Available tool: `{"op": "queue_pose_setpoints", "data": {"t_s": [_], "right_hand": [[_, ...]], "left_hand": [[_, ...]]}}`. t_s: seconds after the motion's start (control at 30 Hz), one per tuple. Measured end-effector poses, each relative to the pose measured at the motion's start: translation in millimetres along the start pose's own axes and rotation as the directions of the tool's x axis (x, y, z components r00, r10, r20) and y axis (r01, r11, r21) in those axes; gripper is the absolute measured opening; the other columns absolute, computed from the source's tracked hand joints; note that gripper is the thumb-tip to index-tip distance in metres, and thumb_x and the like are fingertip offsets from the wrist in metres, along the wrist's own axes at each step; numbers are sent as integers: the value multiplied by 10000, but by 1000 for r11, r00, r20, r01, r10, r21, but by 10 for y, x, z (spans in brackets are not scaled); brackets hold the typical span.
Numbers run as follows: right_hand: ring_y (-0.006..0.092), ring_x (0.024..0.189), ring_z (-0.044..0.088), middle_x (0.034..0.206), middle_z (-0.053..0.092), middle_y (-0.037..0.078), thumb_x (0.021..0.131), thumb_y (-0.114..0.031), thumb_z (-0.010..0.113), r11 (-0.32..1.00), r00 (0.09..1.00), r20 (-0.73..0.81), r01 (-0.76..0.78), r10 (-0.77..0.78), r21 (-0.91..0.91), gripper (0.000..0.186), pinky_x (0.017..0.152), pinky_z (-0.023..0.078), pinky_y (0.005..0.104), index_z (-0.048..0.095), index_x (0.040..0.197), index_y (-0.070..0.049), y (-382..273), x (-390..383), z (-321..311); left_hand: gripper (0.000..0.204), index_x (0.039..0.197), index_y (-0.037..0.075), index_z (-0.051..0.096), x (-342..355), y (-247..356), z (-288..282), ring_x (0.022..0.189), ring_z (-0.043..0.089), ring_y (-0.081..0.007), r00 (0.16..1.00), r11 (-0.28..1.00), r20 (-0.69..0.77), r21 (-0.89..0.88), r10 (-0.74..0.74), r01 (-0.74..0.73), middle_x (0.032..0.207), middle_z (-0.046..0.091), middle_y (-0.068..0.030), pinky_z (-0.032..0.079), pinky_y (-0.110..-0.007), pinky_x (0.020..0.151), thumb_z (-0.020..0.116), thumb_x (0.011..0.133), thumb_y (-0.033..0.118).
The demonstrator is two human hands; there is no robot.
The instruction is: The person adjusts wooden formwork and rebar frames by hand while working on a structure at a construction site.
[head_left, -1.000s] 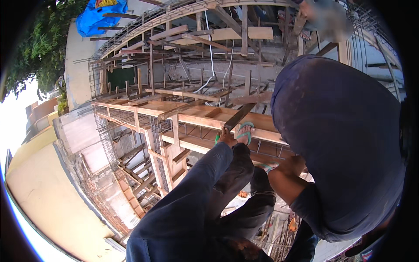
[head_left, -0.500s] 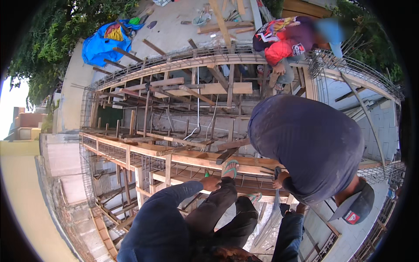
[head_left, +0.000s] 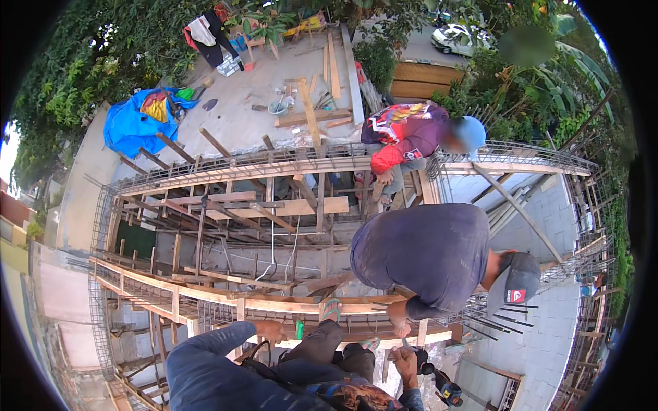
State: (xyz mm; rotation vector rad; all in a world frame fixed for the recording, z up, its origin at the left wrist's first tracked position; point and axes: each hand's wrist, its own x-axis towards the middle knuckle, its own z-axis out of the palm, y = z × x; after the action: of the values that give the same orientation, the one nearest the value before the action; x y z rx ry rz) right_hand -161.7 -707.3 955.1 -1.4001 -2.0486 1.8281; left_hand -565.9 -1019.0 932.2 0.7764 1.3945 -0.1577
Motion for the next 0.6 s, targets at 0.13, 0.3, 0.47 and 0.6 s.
{"op": "queue_pose_setpoints", "data": {"t_s": [0.13, 0.3, 0.47, 0.6], "right_hand": [[101, 624, 571, 692, 635, 41, 912, -295, 658, 992, 997, -9, 74, -74, 100, 327, 571, 442, 265, 662, 800, 12, -1293, -173, -137], [225, 881, 666, 887, 691, 128, 867, -260, 699, 663, 694, 148, 569, -704, 487, 277, 788, 516, 349, 672, 856, 15, -2947, -655, -335], [409, 916, 656, 940, 660, 257, 952, -197, 535, 123, -31, 160, 507, -987, 853, 344, 784, 539, 502, 643, 760, 67, -3852, -1120, -281], [316, 801, 666, 872, 672, 157, 911, -342, 635, 37, -70, 86, 518, -994, 855, 287, 666, 557, 456, 716, 817, -84, -3994, -1341, -418]], "left_hand": [[480, 1240, 34, 582, -836, 319, -157, 1012, 666, -276, 975, 968, 183, -235, 127, -82, 1178, 655, -148, 603, -403, 775, 508, 959, 417], [408, 1256, 15, 538, -2132, 1316, -230, 1106, 616, -259, 928, 808, -136, -460, 347, -370, 1264, 602, -150, 469, -345, 996, 419, 1037, 338], [629, 1299, -34, 486, -2170, 1190, -135, 1099, 611, -263, 841, 209, -134, -937, 525, -280, 1212, 618, -166, 470, -336, 977, 404, 1006, 517], [648, 1256, -51, 574, -2547, 1508, -315, 1201, 551, -266, 706, 555, -42, -587, 707, -589, 1283, 596, -172, 399, -351, 1049, 517, 956, 520]]}}
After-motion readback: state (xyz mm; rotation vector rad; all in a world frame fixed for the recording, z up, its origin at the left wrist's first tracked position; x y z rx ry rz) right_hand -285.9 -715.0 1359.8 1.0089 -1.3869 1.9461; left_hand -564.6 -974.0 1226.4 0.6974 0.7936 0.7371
